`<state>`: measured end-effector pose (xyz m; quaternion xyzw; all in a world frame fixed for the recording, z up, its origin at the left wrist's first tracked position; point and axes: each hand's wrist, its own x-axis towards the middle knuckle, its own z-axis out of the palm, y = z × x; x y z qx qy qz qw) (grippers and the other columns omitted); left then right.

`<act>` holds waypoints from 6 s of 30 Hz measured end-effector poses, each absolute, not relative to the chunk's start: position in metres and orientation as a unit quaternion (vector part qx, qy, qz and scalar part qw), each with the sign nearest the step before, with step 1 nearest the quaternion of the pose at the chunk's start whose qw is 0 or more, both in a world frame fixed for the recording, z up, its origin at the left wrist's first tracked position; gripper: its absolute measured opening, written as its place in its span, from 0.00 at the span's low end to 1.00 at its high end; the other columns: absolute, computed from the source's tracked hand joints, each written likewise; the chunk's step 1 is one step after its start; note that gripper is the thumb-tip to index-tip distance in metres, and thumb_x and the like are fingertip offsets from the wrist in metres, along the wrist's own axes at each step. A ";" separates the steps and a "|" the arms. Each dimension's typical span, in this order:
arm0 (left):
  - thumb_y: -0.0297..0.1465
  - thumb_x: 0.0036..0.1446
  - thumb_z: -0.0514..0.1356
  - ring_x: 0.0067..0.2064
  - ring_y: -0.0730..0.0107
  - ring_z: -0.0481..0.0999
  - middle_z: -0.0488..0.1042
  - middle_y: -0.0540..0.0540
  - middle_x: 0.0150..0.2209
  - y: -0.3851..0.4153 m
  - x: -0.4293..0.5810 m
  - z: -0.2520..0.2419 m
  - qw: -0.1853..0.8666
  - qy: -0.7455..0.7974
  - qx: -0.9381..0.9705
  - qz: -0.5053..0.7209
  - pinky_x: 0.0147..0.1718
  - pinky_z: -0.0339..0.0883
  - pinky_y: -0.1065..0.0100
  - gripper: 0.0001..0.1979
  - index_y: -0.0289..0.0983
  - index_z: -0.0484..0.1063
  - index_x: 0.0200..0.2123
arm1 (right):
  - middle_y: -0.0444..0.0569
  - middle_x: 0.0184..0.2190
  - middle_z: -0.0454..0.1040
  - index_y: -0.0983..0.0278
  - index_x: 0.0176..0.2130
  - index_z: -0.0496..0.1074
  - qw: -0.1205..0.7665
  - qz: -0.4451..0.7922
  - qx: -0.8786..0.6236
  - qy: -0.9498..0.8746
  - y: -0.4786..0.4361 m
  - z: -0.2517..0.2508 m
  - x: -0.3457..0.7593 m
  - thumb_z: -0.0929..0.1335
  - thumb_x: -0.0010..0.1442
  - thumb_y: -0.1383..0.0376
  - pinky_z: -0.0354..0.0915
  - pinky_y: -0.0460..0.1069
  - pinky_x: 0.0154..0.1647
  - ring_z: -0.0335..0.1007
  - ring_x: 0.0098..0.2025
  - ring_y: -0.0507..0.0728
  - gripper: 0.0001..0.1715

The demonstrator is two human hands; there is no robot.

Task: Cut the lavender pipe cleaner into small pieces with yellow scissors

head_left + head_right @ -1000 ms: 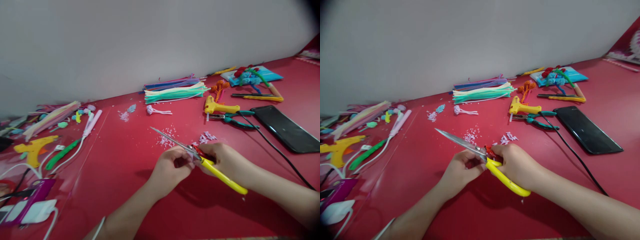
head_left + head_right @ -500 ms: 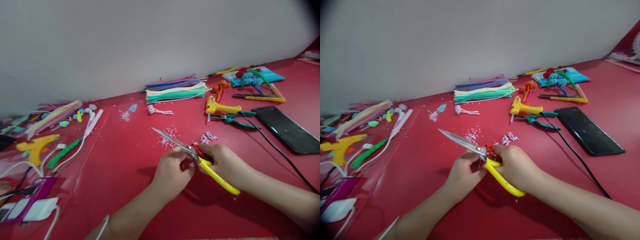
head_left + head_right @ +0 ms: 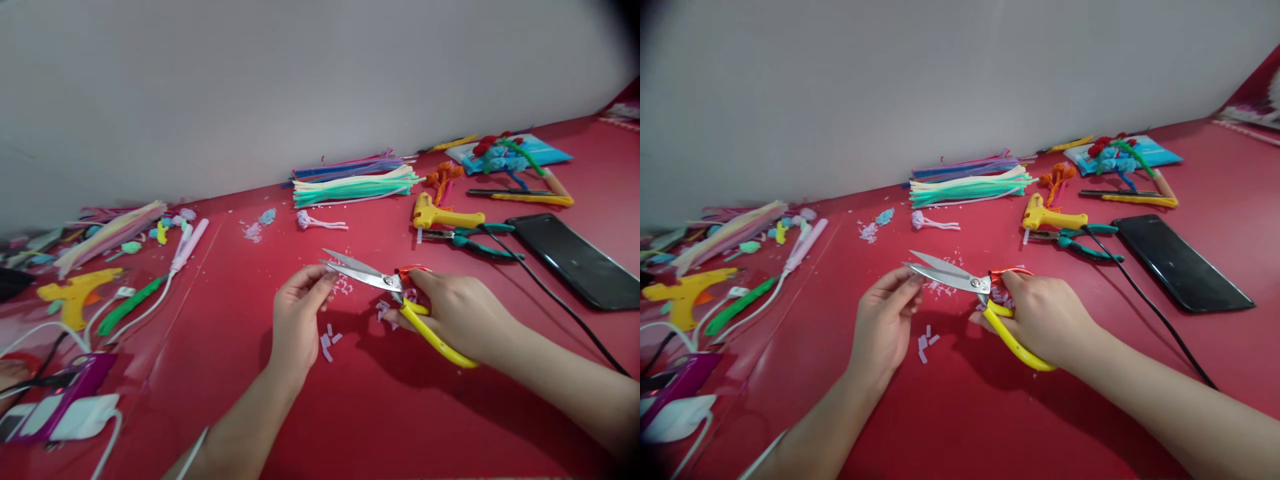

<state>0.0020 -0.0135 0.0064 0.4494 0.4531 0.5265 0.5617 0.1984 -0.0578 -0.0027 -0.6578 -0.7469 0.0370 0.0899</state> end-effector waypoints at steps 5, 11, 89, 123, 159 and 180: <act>0.27 0.45 0.60 0.22 0.82 0.60 0.66 0.52 0.21 -0.013 0.001 0.008 0.566 0.445 0.434 0.541 0.19 0.52 0.78 0.05 0.36 0.72 0.29 | 0.45 0.18 0.66 0.63 0.29 0.60 0.081 0.024 -0.642 -0.762 -0.059 -0.004 0.194 0.56 0.50 0.45 0.40 0.46 0.19 0.59 0.18 0.51 0.24; 0.27 0.46 0.59 0.22 0.83 0.58 0.64 0.53 0.20 -0.015 0.002 0.008 0.571 0.443 0.436 0.536 0.19 0.51 0.79 0.04 0.35 0.72 0.28 | 0.44 0.17 0.65 0.62 0.27 0.58 0.080 -0.006 -0.634 -0.769 -0.060 -0.009 0.194 0.56 0.51 0.45 0.39 0.46 0.19 0.57 0.17 0.51 0.23; 0.25 0.45 0.56 0.31 0.67 0.68 0.71 0.46 0.29 -0.034 0.018 0.004 0.506 0.384 0.729 0.254 0.32 0.63 0.67 0.07 0.39 0.73 0.28 | 0.40 0.17 0.60 0.62 0.23 0.59 0.207 0.256 -0.605 -0.725 -0.069 0.003 0.182 0.60 0.49 0.62 0.44 0.43 0.18 0.50 0.19 0.47 0.07; 0.25 0.43 0.61 0.20 0.83 0.57 0.64 0.54 0.20 -0.013 0.002 0.006 0.606 0.400 0.436 0.532 0.19 0.49 0.76 0.02 0.37 0.72 0.25 | 0.41 0.14 0.61 0.61 0.24 0.58 0.105 0.059 -0.628 -0.769 -0.060 -0.002 0.193 0.57 0.50 0.45 0.40 0.45 0.18 0.52 0.15 0.49 0.23; 0.23 0.45 0.60 0.20 0.84 0.57 0.67 0.54 0.20 -0.013 0.002 0.004 0.615 0.380 0.433 0.538 0.19 0.49 0.78 0.03 0.36 0.71 0.24 | 0.42 0.15 0.61 0.61 0.24 0.56 0.088 0.068 -0.628 -0.770 -0.063 -0.001 0.193 0.58 0.48 0.45 0.41 0.45 0.19 0.53 0.17 0.50 0.22; 0.25 0.45 0.60 0.21 0.83 0.59 0.69 0.53 0.22 -0.015 0.001 0.007 0.623 0.391 0.424 0.527 0.19 0.51 0.79 0.02 0.37 0.72 0.25 | 0.43 0.15 0.62 0.61 0.23 0.57 0.081 0.079 -0.630 -0.768 -0.063 0.001 0.192 0.57 0.50 0.46 0.41 0.45 0.19 0.54 0.17 0.49 0.22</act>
